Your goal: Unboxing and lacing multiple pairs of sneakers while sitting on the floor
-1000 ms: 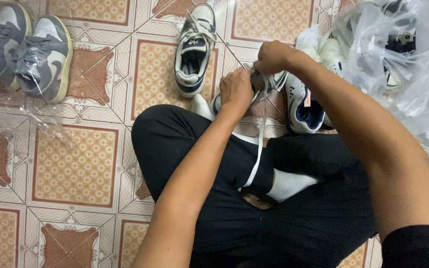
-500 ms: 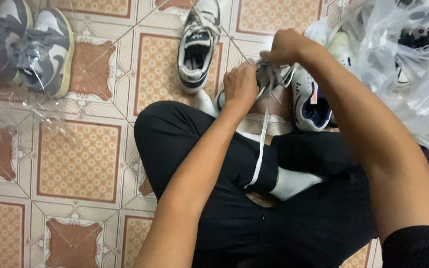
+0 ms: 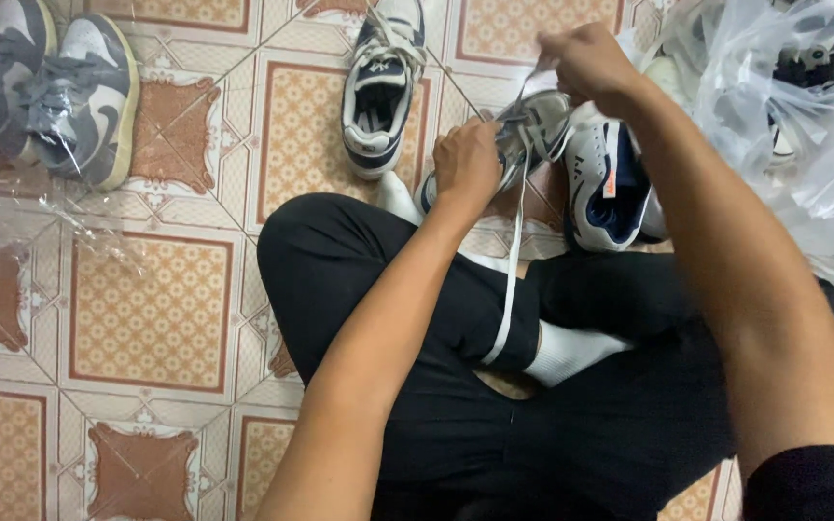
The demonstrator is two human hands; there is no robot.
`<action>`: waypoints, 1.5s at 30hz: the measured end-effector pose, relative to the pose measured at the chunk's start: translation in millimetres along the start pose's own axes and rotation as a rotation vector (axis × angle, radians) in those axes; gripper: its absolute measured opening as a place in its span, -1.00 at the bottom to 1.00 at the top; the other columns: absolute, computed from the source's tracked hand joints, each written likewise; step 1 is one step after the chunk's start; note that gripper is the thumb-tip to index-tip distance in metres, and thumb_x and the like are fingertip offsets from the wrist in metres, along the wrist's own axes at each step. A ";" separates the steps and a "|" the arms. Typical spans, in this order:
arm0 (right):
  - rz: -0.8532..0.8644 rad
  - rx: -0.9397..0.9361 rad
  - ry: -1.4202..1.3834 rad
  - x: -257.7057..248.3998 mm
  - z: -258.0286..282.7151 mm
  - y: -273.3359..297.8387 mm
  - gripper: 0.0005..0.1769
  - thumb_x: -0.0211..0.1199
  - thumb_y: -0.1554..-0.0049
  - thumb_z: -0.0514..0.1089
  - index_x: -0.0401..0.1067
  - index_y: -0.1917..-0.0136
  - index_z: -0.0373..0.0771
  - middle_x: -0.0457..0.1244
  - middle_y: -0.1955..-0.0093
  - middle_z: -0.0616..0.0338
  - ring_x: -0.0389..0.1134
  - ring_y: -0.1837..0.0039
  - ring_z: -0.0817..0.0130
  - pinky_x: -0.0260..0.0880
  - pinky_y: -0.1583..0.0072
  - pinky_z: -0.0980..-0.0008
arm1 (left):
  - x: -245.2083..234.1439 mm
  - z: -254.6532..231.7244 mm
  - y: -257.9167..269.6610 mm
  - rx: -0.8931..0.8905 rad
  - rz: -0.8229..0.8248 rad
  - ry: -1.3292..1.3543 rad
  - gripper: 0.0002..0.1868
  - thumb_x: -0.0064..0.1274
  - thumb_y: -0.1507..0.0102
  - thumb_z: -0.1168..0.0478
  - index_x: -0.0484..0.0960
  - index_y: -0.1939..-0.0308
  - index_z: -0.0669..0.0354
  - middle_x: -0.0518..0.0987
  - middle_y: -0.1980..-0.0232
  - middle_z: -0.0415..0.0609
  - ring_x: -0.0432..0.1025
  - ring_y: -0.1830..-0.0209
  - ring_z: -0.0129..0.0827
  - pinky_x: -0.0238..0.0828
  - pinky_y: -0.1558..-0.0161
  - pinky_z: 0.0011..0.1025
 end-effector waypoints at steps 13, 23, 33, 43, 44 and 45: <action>0.075 -0.379 0.561 2.9 -38.6 -7.4 -0.26 0.04 -0.81 0.23 0.64 0.09 -0.17 0.37 0.24 0.13 0.34 0.20 0.22 0.27 0.04 0.08 | -5.0 -4.8 0.7 0.017 -0.023 -0.005 -0.51 0.13 -0.31 0.49 0.83 -0.27 0.05 0.86 -0.14 0.10 0.74 -0.11 0.34 0.57 -0.14 0.29; -0.212 -0.311 -1.189 -71.8 -62.7 -98.8 -0.72 0.39 -0.21 -0.33 0.42 0.18 0.03 0.26 0.27 0.31 0.34 0.21 0.44 0.28 0.08 0.33 | -11.0 -4.2 -2.5 -0.030 0.034 0.018 -0.39 0.09 -0.35 0.47 0.90 -0.41 -0.08 0.88 -0.27 0.03 0.75 -0.23 0.23 0.60 -0.20 0.22; -0.454 -0.654 0.749 -53.0 -9.8 57.8 -0.75 0.43 -0.56 -0.26 0.59 -0.44 -0.41 0.29 -0.37 -0.27 0.38 -0.32 -0.11 0.50 -0.32 -0.11 | -2.7 -6.3 -1.3 -0.066 0.009 0.055 -0.59 0.27 -0.36 0.42 0.93 -0.24 -0.01 0.86 -0.08 0.03 0.74 -0.08 0.19 0.55 -0.17 0.19; 0.196 -0.785 1.641 52.2 -2.8 47.9 -0.77 0.39 -0.54 -0.04 0.79 -0.35 -0.02 0.52 -0.39 0.00 0.50 -0.47 -0.10 0.64 -0.32 -0.25 | -8.1 -8.2 1.3 -0.047 -0.002 0.022 -0.59 0.14 -0.34 0.54 0.84 -0.19 0.15 0.84 -0.11 0.11 0.72 -0.10 0.26 0.56 -0.15 0.22; 0.222 -0.821 1.725 52.9 -0.4 43.5 -0.80 0.35 -0.56 -0.16 0.80 -0.22 -0.05 0.57 -0.09 0.13 0.65 -0.18 0.07 0.84 -0.10 -0.09 | -5.8 -7.2 0.7 -0.048 -0.009 0.004 -0.68 0.08 -0.36 0.54 0.78 -0.07 0.15 0.82 -0.06 0.11 0.71 -0.07 0.27 0.56 -0.11 0.22; 0.225 -0.819 1.726 53.9 2.4 39.3 -0.80 0.35 -0.56 -0.16 0.80 -0.22 -0.05 0.57 -0.09 0.13 0.65 -0.18 0.07 0.84 -0.10 -0.09 | -6.8 -6.3 0.4 -0.050 -0.006 0.006 -0.68 0.08 -0.36 0.54 0.78 -0.07 0.15 0.82 -0.06 0.11 0.71 -0.07 0.27 0.56 -0.11 0.22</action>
Point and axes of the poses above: each hand's wrist, its own y-axis away from the middle knuckle, its own x-axis out of the palm, z = x × y, the point moved 4 cm from there along -y, towards the middle knuckle
